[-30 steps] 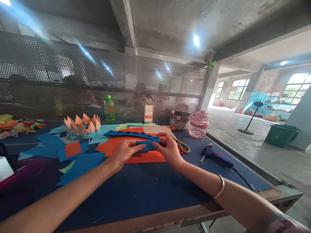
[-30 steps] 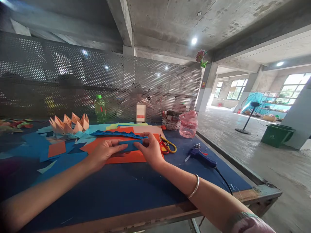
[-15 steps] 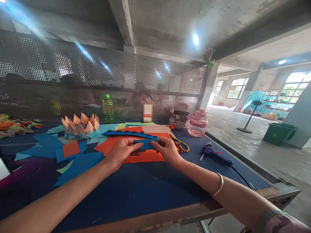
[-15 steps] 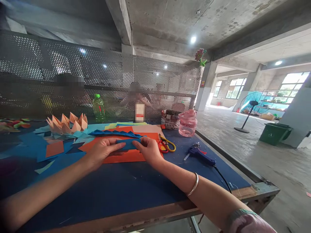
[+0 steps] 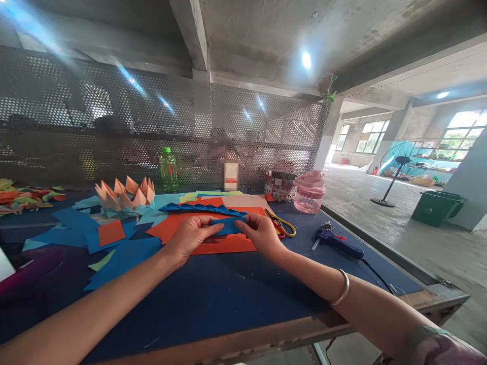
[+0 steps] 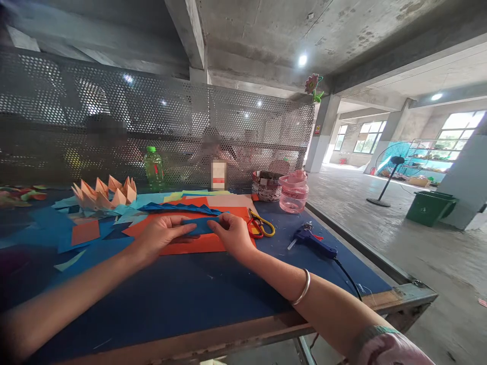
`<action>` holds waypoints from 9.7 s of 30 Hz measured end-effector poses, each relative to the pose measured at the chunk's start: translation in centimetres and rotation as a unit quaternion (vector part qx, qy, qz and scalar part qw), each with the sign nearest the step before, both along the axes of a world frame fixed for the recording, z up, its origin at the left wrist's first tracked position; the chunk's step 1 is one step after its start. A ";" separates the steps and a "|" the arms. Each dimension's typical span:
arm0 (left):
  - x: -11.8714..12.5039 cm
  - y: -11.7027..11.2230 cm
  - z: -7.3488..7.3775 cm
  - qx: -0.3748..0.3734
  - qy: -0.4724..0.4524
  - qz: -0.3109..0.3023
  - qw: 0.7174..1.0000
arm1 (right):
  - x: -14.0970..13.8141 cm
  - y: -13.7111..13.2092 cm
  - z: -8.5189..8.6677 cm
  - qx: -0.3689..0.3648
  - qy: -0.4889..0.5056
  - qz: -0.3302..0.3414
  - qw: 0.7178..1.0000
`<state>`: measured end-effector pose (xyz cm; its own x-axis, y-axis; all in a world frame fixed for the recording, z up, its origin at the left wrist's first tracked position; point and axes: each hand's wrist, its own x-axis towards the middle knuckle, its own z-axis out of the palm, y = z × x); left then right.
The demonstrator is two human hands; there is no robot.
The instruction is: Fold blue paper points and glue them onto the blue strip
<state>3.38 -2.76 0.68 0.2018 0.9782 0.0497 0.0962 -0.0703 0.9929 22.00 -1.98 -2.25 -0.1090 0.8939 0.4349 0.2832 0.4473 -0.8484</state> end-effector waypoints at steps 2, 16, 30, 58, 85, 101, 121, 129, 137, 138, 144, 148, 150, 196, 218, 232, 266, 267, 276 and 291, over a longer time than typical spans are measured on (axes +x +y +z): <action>0.0 0.0 0.0 -0.003 0.004 -0.012 1.000 | 0.0 0.0 -0.1 0.018 -0.009 -0.006 1.000; 0.4 -0.4 0.0 0.037 0.029 0.007 0.999 | -0.4 -0.4 -0.2 0.023 -0.002 0.025 0.999; 0.6 -0.6 0.5 0.078 0.065 0.028 0.994 | -0.7 0.0 -0.3 -0.029 0.052 0.096 0.994; 0.2 -0.3 0.1 0.090 0.102 -0.006 0.991 | -0.3 -0.4 0.1 -0.057 0.049 0.130 0.989; -1.1 0.6 1.0 0.082 0.126 0.027 0.988 | 1.0 0.9 0.3 -0.003 -0.029 0.016 0.999; -0.1 0.3 0.1 0.091 0.186 0.006 0.978 | -0.1 -0.5 0.6 -0.005 -0.010 0.067 0.998; -0.8 0.6 1.0 0.120 0.234 0.051 0.964 | 0.6 0.3 0.4 0.022 -0.046 0.042 0.998; -1.2 1.0 0.6 0.122 0.219 0.048 0.967 | 0.9 0.7 0.4 0.026 -0.046 0.036 0.998; -1.1 0.9 0.7 0.131 0.214 0.054 0.966 | 0.9 0.7 0.5 0.029 -0.059 0.010 0.998; -1.1 0.9 0.7 0.132 0.217 0.054 0.966 | 0.9 0.6 0.5 0.027 -0.060 0.009 0.998; -1.0 0.8 0.7 0.129 0.232 0.061 0.962 | 0.9 0.7 0.4 0.039 -0.074 0.010 0.996; -1.2 0.8 0.7 0.115 0.203 0.046 0.971 | 1.1 1.1 0.0 0.050 -0.089 0.005 0.995; -1.3 0.8 0.7 0.100 0.157 0.034 0.982 | 1.1 1.2 -0.1 0.055 -0.100 -0.002 0.993; -0.9 0.5 -0.4 -0.045 0.029 -0.090 0.995 | 0.5 -1.7 1.2 0.338 -0.291 0.071 0.892; -0.5 -0.1 0.1 -0.025 0.021 -0.118 0.993 | 0.5 -0.8 0.6 0.205 -0.186 -0.014 0.961; -0.2 -0.4 0.0 0.017 0.046 -0.133 0.990 | 0.0 -0.5 0.1 0.139 -0.150 -0.020 0.979; 0.7 -1.2 0.6 0.011 0.058 -0.035 0.998 | -0.4 -0.7 -0.3 0.033 -0.035 -0.031 0.998; 0.7 -1.2 0.6 0.017 0.062 -0.038 0.997 | -0.4 -0.6 -0.4 0.014 -0.028 -0.016 0.999; 1.1 -1.5 0.7 0.055 0.061 -0.022 0.996 | -0.3 -0.7 -0.1 -0.027 0.003 0.018 0.999; 0.7 -0.8 -0.2 -0.017 0.072 -0.047 0.996 | -0.2 -0.7 0.2 0.007 0.003 -0.001 1.000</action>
<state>4.07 -3.59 0.49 0.2961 0.9549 -0.0204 0.2331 -0.0515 0.9711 21.85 -2.70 -2.07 -0.1046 0.8879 0.4480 0.2789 0.4586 -0.8438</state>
